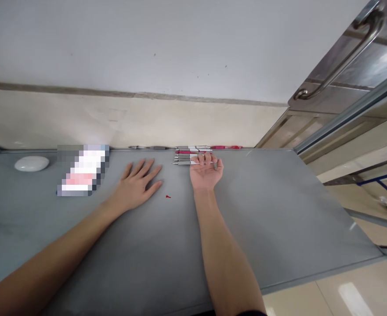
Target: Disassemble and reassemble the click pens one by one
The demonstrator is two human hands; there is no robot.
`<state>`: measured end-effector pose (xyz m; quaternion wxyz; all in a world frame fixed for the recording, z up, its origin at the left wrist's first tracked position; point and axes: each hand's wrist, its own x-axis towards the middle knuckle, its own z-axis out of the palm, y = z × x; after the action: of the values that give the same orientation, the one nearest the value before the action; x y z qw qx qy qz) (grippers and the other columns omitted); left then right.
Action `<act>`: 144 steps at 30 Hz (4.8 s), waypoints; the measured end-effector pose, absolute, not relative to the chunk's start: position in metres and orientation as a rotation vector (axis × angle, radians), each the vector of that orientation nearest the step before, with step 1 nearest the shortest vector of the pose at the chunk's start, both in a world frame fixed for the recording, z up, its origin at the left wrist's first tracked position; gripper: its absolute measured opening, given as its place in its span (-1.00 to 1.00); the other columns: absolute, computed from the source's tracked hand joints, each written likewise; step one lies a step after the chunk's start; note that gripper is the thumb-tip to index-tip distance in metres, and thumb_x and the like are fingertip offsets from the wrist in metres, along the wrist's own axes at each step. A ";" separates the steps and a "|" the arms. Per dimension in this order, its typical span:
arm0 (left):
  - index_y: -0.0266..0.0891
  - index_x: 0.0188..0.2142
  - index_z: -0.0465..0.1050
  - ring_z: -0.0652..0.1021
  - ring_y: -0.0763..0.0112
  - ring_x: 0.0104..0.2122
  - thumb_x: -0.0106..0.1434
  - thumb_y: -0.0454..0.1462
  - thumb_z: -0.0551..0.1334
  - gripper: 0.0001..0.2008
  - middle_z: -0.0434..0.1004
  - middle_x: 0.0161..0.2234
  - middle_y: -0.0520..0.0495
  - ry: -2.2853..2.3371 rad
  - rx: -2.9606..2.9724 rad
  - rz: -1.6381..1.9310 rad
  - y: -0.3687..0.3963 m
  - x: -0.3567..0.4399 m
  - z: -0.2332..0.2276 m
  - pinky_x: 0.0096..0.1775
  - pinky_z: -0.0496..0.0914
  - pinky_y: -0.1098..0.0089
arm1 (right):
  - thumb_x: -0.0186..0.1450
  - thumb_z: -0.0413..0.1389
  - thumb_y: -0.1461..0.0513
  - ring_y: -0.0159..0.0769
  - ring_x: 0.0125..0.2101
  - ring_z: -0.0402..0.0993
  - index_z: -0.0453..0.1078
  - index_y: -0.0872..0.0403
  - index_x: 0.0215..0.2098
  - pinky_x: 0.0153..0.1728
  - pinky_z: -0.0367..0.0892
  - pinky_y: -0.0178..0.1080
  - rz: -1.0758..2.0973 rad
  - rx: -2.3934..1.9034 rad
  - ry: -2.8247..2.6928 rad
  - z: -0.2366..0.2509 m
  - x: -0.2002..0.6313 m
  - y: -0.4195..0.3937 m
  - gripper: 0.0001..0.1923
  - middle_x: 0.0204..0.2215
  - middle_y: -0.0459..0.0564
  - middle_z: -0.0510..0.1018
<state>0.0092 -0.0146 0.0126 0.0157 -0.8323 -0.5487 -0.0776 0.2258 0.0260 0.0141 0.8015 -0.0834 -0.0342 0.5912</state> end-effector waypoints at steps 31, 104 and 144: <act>-0.10 0.36 0.16 0.11 -0.05 0.37 0.44 0.03 -0.06 -0.41 0.04 0.40 -0.13 -1.695 -2.584 -0.203 -0.013 0.009 0.012 0.31 -0.02 -0.16 | 0.27 -0.16 0.01 -0.32 -0.57 0.00 -0.02 -0.03 -0.56 -0.42 0.21 -0.19 1.109 -0.448 -0.393 0.006 0.227 0.024 -0.68 -0.59 -0.20 -0.02; -0.21 0.26 0.31 0.35 0.00 0.24 0.46 -0.11 -0.02 -0.53 0.32 0.27 -0.22 -1.515 -2.568 -0.576 -0.012 0.011 0.004 0.27 0.15 -0.07 | 0.29 0.04 0.41 -0.26 -0.25 0.52 0.57 -0.03 -0.13 -0.29 0.33 -0.21 -0.533 -1.367 -2.238 0.001 0.263 0.014 -0.66 -0.17 -0.07 0.66; -0.21 0.20 0.40 0.32 -0.01 0.27 0.42 -0.15 0.05 -0.56 0.32 0.28 -0.21 -1.619 -2.498 -0.545 -0.015 0.011 0.001 0.27 0.15 -0.05 | 0.41 0.04 0.17 -0.13 0.22 0.35 0.46 -0.02 0.09 0.26 0.25 0.00 -0.193 -1.092 -2.358 0.002 0.238 -0.014 -0.67 0.12 0.00 0.53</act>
<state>0.0107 -0.0153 0.0005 0.0578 -0.8240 -0.5342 -0.1799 0.2379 -0.0136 0.0016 0.2649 -0.4041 -0.8726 -0.0716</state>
